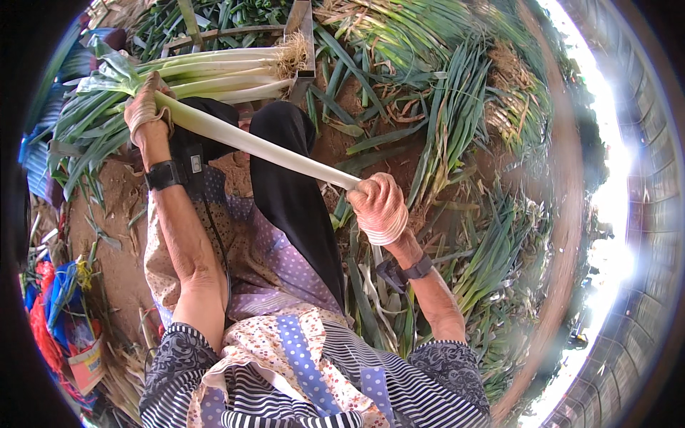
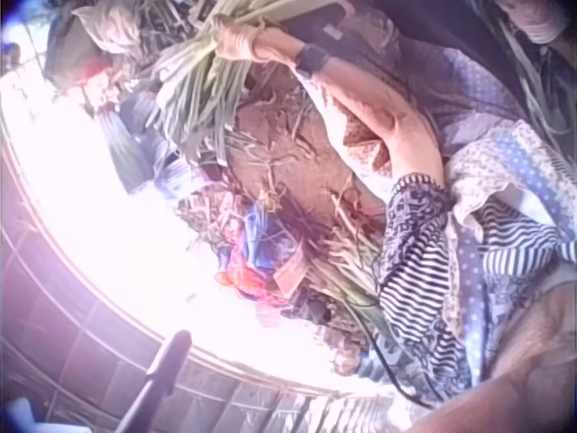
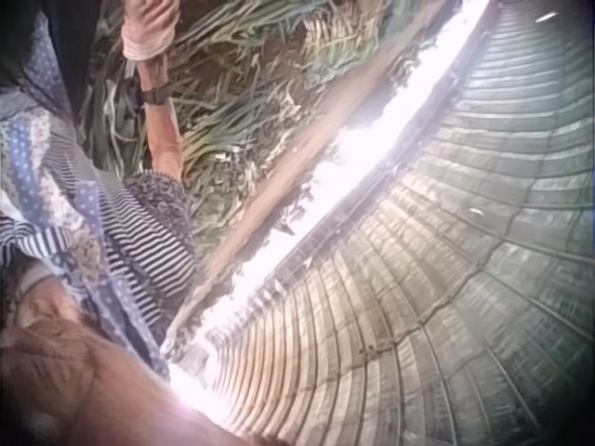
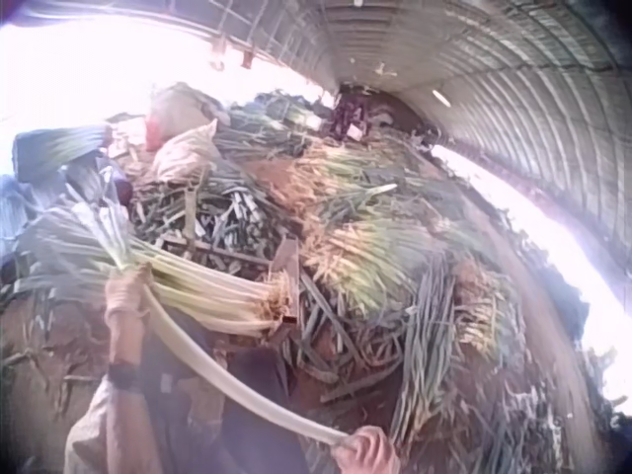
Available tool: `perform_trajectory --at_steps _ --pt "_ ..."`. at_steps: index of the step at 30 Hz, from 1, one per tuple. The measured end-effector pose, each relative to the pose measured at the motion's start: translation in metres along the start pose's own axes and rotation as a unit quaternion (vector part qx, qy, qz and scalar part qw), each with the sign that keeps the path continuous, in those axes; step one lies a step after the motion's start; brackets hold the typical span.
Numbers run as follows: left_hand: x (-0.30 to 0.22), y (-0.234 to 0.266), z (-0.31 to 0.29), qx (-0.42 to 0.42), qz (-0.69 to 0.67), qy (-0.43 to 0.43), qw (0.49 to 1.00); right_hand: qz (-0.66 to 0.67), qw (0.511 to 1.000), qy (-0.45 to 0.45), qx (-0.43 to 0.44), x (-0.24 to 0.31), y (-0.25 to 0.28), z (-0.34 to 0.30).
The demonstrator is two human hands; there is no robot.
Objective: The recorder is sitting on the ground, peeling the outer layers of harvested leeks and placing the cleaned leeks into a metal tray.
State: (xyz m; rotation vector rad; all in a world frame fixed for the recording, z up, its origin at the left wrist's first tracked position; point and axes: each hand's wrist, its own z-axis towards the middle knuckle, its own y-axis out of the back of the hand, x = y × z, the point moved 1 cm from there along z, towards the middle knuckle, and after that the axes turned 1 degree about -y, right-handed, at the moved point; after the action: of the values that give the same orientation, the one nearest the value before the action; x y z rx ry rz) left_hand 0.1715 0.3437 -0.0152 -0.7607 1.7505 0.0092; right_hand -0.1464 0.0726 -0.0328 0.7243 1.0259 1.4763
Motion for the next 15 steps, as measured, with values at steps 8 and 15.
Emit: perform_trajectory --at_steps 8,15 --pt "0.004 0.005 0.010 0.071 -0.065 -0.020 0.995 0.109 0.983 -0.150 0.001 0.003 -0.002 0.009" --pt "0.012 0.009 0.017 0.140 -0.268 0.114 0.946 0.467 0.734 -0.423 0.254 0.016 0.014 0.034"
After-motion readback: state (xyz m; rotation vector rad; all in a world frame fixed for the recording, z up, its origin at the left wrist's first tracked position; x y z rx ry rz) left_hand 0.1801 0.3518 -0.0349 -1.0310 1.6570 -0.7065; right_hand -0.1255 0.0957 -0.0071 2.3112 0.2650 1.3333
